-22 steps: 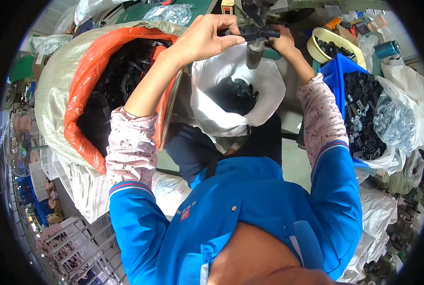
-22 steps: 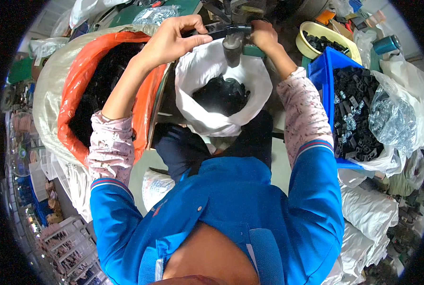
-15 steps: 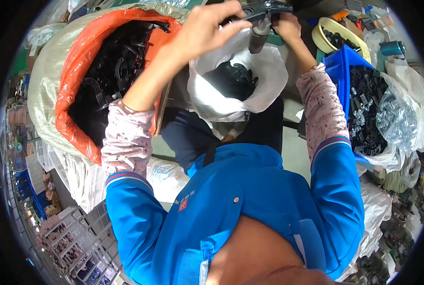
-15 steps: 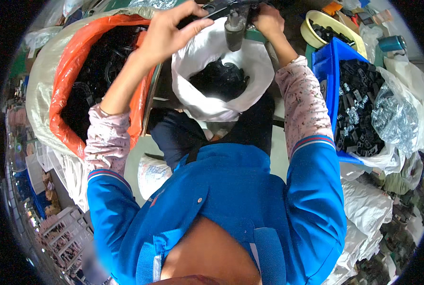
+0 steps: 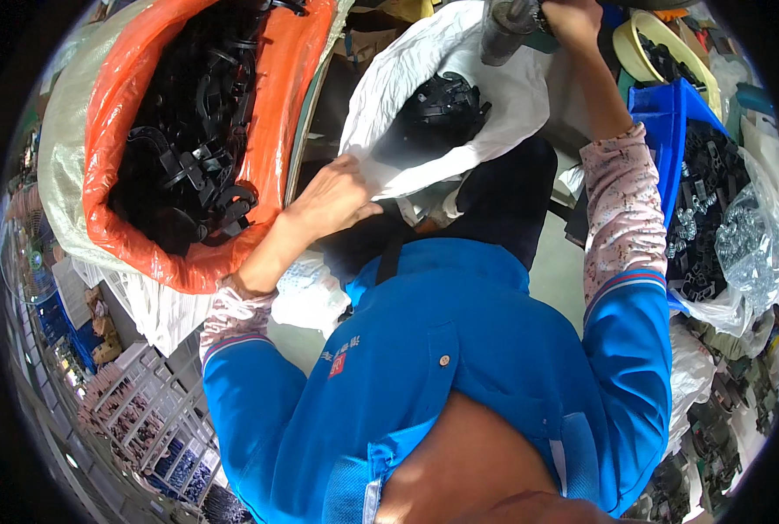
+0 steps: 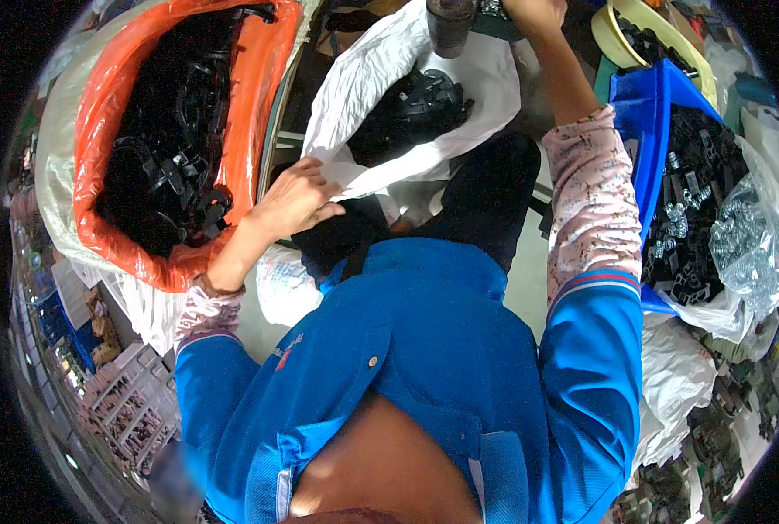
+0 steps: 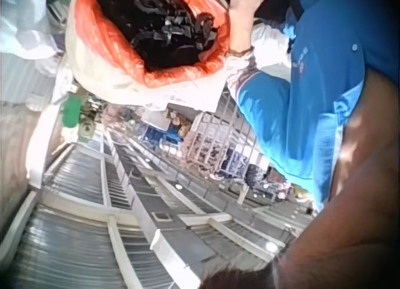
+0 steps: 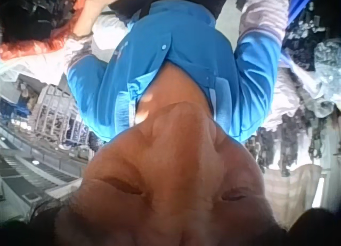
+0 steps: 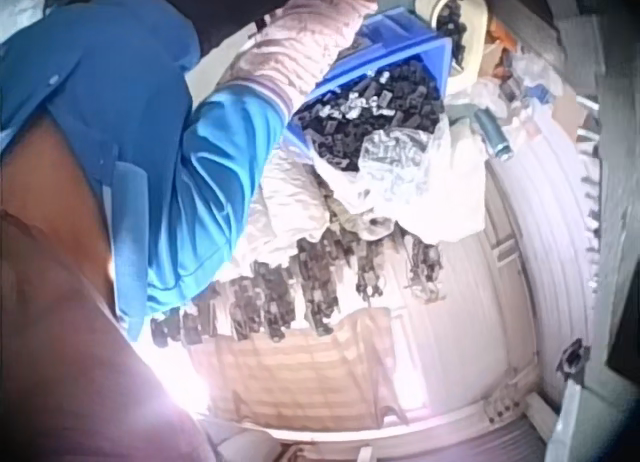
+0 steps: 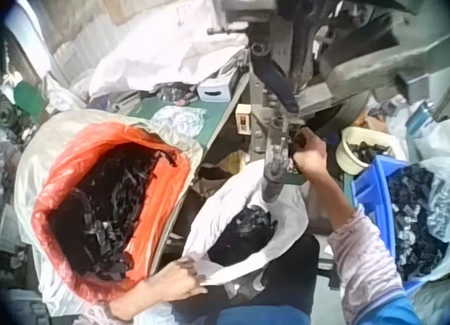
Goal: The person repeatedly picks small black plastic components from a blue bin and a large orange-lined sack, joins them by hand, and places the assembled units into a white sack. The cycle continues throughout the clip.
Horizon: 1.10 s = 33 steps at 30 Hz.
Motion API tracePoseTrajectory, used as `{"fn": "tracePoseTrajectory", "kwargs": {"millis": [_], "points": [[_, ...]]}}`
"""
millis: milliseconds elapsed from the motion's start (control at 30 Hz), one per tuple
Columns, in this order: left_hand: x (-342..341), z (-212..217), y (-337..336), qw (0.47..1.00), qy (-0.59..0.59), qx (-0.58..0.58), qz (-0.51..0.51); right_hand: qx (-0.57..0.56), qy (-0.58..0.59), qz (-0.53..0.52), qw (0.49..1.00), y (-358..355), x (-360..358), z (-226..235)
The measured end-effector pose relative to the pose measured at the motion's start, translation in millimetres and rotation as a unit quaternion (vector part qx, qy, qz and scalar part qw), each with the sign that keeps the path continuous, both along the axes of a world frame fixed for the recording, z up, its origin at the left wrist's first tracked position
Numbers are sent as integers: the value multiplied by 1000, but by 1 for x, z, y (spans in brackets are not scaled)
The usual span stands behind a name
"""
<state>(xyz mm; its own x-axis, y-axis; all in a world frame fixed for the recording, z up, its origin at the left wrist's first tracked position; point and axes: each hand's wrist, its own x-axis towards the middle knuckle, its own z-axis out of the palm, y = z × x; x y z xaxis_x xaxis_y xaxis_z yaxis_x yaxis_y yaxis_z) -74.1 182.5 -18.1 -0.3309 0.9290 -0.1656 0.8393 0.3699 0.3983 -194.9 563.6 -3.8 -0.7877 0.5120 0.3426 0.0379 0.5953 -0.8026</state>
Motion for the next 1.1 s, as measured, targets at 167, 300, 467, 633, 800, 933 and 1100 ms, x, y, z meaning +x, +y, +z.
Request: {"fn": "tracePoseTrajectory", "kwargs": {"millis": [167,300,467,633,800,933,1100], "points": [[13,-11,-2,998,26,45,25,3,-2,-5,1000,-3,3,0],[23,-23,37,998,66,-23,10,129,24,-39,991,8,-3,-16],[-10,0,53,960,-40,216,171,80,18,-29,996,5,9,4],[-49,-10,26,855,-119,255,436,-344,76,105,930,-30,47,77],[-67,-40,31,865,-163,248,404,-296,88,165,937,-63,78,115],[-78,-46,47,888,-32,230,397,-253,99,161,949,-67,75,112],[-100,-60,46,900,48,236,363,-219,151,163,950,-72,70,99]]}}
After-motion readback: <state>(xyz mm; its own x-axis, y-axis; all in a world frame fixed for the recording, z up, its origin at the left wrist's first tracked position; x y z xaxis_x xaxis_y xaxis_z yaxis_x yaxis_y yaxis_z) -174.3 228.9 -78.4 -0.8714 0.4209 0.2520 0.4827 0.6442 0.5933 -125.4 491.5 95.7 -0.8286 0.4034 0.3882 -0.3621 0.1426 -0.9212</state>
